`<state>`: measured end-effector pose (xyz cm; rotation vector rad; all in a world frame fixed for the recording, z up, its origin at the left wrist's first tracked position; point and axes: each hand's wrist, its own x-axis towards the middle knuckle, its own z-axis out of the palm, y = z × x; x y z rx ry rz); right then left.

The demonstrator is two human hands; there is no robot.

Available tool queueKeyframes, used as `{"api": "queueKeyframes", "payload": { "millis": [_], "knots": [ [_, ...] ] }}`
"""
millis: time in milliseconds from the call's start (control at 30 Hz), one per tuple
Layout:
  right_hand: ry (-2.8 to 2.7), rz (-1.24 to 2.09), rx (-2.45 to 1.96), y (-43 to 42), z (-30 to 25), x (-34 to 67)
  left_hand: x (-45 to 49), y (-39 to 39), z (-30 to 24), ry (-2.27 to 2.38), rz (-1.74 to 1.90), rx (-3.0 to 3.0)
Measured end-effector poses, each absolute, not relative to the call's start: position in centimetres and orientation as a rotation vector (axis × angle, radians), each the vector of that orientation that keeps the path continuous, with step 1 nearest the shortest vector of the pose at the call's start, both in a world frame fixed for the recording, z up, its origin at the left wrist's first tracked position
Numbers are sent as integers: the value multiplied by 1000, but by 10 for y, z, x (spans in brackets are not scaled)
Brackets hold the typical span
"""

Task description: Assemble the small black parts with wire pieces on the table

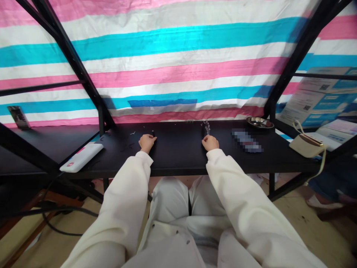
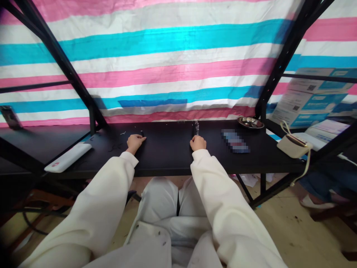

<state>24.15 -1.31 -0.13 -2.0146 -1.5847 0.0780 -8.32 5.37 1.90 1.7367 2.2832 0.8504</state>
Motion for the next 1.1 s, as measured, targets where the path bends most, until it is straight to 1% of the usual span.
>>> {"api": "queueKeyframes", "payload": {
  "millis": [267, 533, 633, 833, 900, 967, 1100],
  "knots": [
    [-1548, 78, -2021, -14, -1, 241, -64, 57, 18, 2322, 842, 1751],
    [-1357, 69, -2130, -15, 0, 244, -62, 55, 21, 2332, 802, 1757],
    [-1312, 71, -2129, -13, -2, 245, -63, 48, 30, 2303, 685, 1794],
    [-1263, 69, -2115, -3, -4, 246, -51, 25, 56, 2300, 247, 2077],
    [-1267, 83, -2127, 0, -2, 247, -36, 17, 59, 2168, 161, 2232],
    [-1276, 94, -2137, 2, -1, 248, -15, 9, 57, 1927, 165, 2395],
    [-1288, 91, -2133, 3, 2, 249, 40, -3, 43, 1356, 435, 2630]
  ]
}}
